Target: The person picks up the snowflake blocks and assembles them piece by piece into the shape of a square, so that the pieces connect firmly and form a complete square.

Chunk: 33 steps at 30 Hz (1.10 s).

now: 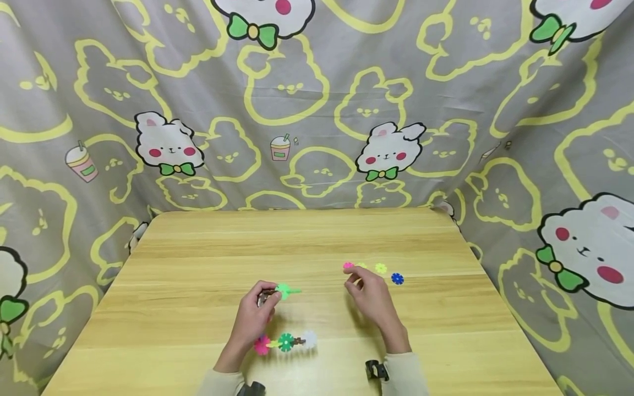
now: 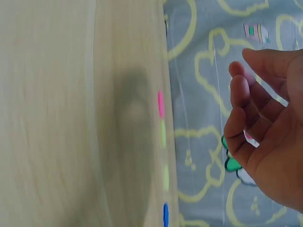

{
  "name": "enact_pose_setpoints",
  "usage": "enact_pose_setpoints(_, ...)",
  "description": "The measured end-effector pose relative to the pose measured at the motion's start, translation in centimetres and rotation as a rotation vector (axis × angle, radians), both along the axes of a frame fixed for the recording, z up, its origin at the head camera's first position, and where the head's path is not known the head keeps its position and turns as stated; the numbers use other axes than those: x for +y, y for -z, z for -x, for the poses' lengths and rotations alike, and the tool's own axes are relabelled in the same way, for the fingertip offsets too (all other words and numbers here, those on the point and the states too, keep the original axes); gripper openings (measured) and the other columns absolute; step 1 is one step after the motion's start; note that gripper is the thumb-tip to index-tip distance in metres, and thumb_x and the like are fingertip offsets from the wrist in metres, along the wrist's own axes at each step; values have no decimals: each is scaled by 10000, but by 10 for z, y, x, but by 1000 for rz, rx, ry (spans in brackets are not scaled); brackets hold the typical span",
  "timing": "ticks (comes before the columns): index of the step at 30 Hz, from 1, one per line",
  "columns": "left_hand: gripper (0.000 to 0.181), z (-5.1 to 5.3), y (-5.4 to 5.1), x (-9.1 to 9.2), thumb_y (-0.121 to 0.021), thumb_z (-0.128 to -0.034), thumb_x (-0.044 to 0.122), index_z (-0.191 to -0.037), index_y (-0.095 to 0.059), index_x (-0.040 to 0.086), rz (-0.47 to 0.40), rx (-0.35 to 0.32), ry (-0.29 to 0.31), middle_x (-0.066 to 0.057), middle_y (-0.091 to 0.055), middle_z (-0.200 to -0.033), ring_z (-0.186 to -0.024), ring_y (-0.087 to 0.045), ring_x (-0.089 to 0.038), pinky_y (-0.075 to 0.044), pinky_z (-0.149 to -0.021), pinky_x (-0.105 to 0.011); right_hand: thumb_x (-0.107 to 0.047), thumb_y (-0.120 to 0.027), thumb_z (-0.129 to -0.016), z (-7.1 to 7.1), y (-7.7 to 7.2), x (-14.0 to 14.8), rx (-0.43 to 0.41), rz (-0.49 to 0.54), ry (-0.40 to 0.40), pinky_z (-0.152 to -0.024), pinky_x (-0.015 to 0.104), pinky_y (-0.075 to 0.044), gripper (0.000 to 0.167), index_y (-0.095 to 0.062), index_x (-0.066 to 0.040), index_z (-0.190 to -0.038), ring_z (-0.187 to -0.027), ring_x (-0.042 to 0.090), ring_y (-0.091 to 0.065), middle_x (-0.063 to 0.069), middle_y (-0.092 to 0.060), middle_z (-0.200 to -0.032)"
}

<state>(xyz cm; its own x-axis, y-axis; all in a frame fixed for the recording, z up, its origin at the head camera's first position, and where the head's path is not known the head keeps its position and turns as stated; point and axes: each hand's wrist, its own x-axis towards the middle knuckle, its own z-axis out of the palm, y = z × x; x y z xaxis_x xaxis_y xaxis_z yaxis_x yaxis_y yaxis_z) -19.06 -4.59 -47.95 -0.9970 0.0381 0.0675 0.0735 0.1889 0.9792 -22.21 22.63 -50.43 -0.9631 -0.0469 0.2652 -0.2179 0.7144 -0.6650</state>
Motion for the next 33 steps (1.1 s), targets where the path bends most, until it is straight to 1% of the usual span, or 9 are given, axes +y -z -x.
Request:
enact_pose_setpoints(7, 112, 1, 1, -3, -632, -921, 76, -1030, -644, 55, -16, -3, -9, -108, -612, -816, -552, -492, -57, -433, -498, -189, -81, -670, -874, 6, 5, 31, -30, -31, 127, -631, 231, -453, 222, -685, -94, -1095, -755, 139, -608, 11, -681, -860)
enact_pose_setpoints(11, 109, 1, 2, -3, -632, -921, 76, -1028, -643, 58, -17, -10, -11, -147, -620, -820, -552, -492, -58, -430, -499, -185, -117, -638, -894, 10, 8, 47, -100, -56, 189, -677, 270, -443, 263, -663, -65, -1150, -809, 175, -595, 54, -674, -932)
enact_pose_setpoints(16, 112, 0, 2, -3, -632, -922, 81, -1031, -644, 56, -7, -9, -8, -119, -642, -870, -572, -507, -68, -441, -511, -186, -167, -567, -939, 16, 10, 63, -195, -89, 256, -697, 303, -408, 320, -618, -24, -1221, -843, 217, -551, 106, -617, -993)
enact_pose_setpoints(20, 118, 0, 3, -3, -631, -924, 84, -1037, -644, 52, -1, -9, -7, -99, -644, -893, -567, -512, -87, -441, -506, -187, -175, -508, -951, 20, 13, 75, -278, -101, 308, -712, 328, -386, 369, -581, -2, -1269, -885, 260, -525, 136, -581, -1023)
enact_pose_setpoints(23, 116, 1, 3, -3, -629, -925, 86, -1036, -643, 54, 0, -8, -9, -104, -644, -900, -559, -512, -102, -438, -498, -187, -192, -505, -960, 23, 17, 83, -330, -112, 319, -725, 354, -389, 402, -554, 5, -1306, -924, 287, -514, 165, -566, -1058)
enact_pose_setpoints(26, 117, 1, 3, -3, -627, -927, 89, -1038, -643, 55, -1, -5, -6, -105, -647, -904, -551, -507, -93, -437, -492, -189, -214, -515, -963, 26, 19, 88, -364, -125, 313, -725, 390, -408, 437, -532, 15, -1335, -933, 323, -507, 232, -557, -1102)
enact_pose_setpoints(29, 117, 2, 3, -3, -628, -927, 90, -1037, -643, 53, -1, 0, -2, -93, -643, -870, -535, -494, -68, -433, -485, -190, -233, -519, -959, 26, 19, 91, -423, -158, 300, -817, 496, -447, 487, -490, 34, -1366, -1036, 426, -495, 330, -489, -1218)
enact_pose_setpoints(31, 118, 2, 4, -3, -629, -926, 89, -1037, -644, 50, -6, -1, -1, -92, -632, -822, -525, -488, -59, -429, -479, -191, -232, -518, -958, 26, 19, 92, -463, -183, 292, -908, 578, -425, 508, -465, 47, -1380, -1125, 492, -455, 380, -425, -1286)
enact_pose_setpoints(33, 118, 2, 4, -3, -632, -925, 93, -1036, -645, 53, -8, -4, -3, -106, -623, -789, -518, -484, -54, -428, -475, -191, -229, -520, -963, 26, 18, 93, -488, -203, 284, -971, 627, -378, 511, -453, 55, -1383, -1189, 539, -404, 410, -368, -1319)
